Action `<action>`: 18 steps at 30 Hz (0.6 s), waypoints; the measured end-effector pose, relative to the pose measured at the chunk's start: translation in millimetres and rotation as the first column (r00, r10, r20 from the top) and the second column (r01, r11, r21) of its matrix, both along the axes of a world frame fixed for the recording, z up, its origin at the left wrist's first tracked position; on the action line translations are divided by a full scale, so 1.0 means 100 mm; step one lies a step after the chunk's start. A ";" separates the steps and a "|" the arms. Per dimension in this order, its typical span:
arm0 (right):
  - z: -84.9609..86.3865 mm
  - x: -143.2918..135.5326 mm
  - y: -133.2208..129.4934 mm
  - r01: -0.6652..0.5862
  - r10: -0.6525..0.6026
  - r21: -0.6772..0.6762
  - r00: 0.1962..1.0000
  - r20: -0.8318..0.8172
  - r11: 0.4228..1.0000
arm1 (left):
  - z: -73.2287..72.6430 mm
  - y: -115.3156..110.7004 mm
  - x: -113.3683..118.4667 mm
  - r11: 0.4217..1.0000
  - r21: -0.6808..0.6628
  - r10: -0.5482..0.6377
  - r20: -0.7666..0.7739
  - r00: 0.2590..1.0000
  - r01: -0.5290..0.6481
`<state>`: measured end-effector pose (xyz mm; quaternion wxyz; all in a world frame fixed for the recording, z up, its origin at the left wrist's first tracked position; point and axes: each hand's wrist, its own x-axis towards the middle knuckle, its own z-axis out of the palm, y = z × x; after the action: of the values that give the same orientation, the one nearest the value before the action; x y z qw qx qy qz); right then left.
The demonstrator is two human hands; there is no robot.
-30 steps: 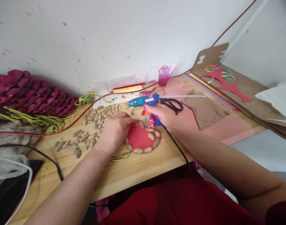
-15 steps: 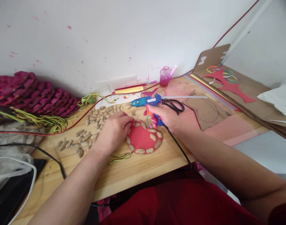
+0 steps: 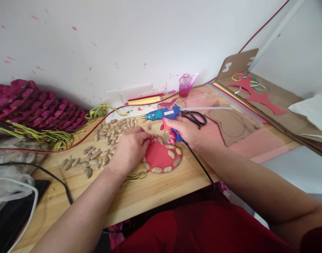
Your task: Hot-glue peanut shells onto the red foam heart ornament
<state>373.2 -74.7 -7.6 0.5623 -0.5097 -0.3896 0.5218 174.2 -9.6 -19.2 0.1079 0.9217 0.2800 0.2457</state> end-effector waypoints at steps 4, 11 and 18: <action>-0.02 0.01 0.01 -0.013 0.013 -0.020 1.000 0.007 1.000 | 0.00 -0.02 0.01 1.000 0.005 -0.002 -0.002 1.000 0.002; -0.02 0.01 0.01 -0.020 0.021 -0.034 0.999 0.039 0.999 | 0.01 -0.03 0.01 1.000 0.009 0.005 -0.022 1.000 -0.005; -0.03 0.02 -0.01 -0.024 0.026 -0.040 0.998 0.057 0.999 | 0.04 0.01 -0.10 0.999 0.036 0.013 -0.001 1.000 -0.013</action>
<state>375.7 -75.2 -10.8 0.5341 -0.5305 -0.4017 0.5215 164.2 -8.3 -15.3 0.0894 0.9219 0.2814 0.2510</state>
